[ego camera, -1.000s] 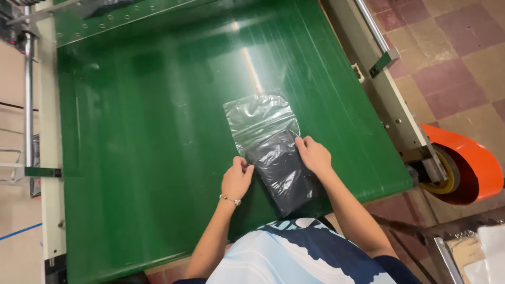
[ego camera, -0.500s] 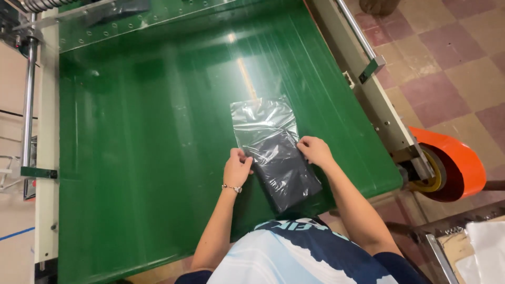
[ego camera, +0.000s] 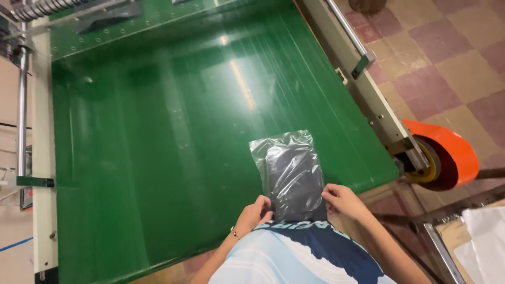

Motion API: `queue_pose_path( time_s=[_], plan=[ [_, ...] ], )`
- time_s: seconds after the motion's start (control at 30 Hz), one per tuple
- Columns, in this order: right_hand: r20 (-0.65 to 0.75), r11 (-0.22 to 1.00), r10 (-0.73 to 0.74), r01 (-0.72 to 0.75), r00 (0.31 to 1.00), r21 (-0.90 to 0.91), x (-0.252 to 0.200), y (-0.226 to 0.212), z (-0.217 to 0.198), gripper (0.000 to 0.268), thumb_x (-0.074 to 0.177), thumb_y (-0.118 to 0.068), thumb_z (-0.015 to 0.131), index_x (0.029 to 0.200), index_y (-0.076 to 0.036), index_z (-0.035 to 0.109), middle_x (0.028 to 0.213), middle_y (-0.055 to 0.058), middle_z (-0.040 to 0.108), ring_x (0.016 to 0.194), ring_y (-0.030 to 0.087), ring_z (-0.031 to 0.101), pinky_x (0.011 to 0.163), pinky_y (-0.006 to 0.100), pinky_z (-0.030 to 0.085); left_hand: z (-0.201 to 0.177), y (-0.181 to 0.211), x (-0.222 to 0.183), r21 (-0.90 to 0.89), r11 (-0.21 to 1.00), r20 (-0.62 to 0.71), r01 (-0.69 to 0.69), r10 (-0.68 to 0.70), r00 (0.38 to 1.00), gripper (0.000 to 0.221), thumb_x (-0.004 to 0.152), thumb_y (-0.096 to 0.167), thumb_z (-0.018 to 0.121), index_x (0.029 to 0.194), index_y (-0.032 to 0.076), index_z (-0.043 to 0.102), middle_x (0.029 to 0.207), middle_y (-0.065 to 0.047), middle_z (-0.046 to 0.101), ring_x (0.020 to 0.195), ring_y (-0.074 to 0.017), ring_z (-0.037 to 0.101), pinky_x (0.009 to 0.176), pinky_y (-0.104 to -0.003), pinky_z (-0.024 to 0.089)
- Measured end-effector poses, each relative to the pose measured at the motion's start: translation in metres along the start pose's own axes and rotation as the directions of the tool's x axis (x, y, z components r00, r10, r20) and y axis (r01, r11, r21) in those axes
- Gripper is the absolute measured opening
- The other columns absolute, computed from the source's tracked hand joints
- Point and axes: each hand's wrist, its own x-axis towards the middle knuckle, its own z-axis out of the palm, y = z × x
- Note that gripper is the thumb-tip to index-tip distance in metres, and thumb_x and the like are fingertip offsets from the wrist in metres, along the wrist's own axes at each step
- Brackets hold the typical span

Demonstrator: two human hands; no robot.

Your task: Folding black plastic bags and inserting them into clear plastic sleeves for packaging

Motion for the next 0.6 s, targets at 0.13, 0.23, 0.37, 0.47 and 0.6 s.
queue_pose_path(
  time_s=[0.13, 0.23, 0.37, 0.47, 0.6],
  plan=[
    [-0.047, 0.980, -0.072, 0.079, 0.996, 0.180, -0.025, -0.013, -0.021, 0.022, 0.098, -0.011, 0.061, 0.076, -0.009, 0.062, 0.058, 0.005, 0.056, 0.044, 0.013, 0.048, 0.040, 0.024, 0.035, -0.036, 0.064, 0.002, -0.413, 0.906, -0.078, -0.095, 0.069, 0.995, 0.021, 0.091, 0.007, 0.066, 0.105, 0.015, 0.052, 0.074, 0.004, 0.057, 0.060, -0.0061, 0.048, 0.057, -0.024, 0.039],
    [-0.258, 0.949, -0.194, 0.248, 0.946, 0.195, -0.078, -0.069, -0.041, 0.021, 0.093, -0.011, 0.061, 0.072, -0.013, 0.064, 0.054, 0.001, 0.052, 0.040, 0.010, 0.044, 0.037, 0.022, 0.034, -0.072, 0.127, 0.007, -0.671, 0.721, -0.165, -0.173, 0.083, 0.983, 0.025, 0.090, -0.005, 0.060, 0.106, 0.013, 0.052, 0.071, 0.001, 0.052, 0.049, -0.0061, 0.044, 0.047, -0.021, 0.035],
    [-0.648, 0.880, -0.469, 0.380, 0.600, -0.285, -0.169, -0.152, -0.044, 0.029, 0.096, -0.012, 0.059, 0.069, -0.011, 0.051, 0.064, -0.006, 0.044, 0.060, 0.005, 0.032, 0.056, 0.024, 0.027, -0.095, 0.210, 0.013, -0.850, 0.468, -0.196, -0.242, 0.147, 0.970, 0.020, 0.088, -0.009, 0.054, 0.098, 0.009, 0.055, 0.063, -0.007, 0.054, 0.034, -0.0085, 0.041, 0.035, -0.019, 0.030],
    [-0.528, 0.582, -0.811, 0.253, 0.254, -0.773, -0.193, -0.129, -0.049, 0.024, 0.085, -0.025, 0.066, 0.102, -0.008, 0.064, 0.104, 0.010, 0.066, 0.095, 0.031, 0.059, 0.088, 0.044, 0.045, -0.078, 0.248, 0.005, -0.893, 0.398, -0.146, -0.208, 0.180, 0.973, 0.023, 0.083, -0.015, 0.049, 0.092, 0.006, 0.053, 0.054, -0.007, 0.050, 0.031, -0.0122, 0.043, 0.030, -0.021, 0.025],
    [-0.177, 0.305, -0.942, 0.508, 0.285, -0.805, -0.233, -0.125, -0.028, 0.103, 0.079, -0.083, 0.047, 0.138, 0.002, 0.047, 0.139, 0.027, 0.056, 0.133, 0.048, 0.056, 0.115, 0.064, 0.041, -0.046, 0.288, -0.015, -0.901, 0.418, 0.024, -0.112, 0.305, 0.952, 0.014, 0.083, -0.013, 0.055, 0.087, 0.001, 0.054, 0.058, -0.016, 0.060, 0.030, -0.0140, 0.045, 0.029, -0.020, 0.028]
  ],
)
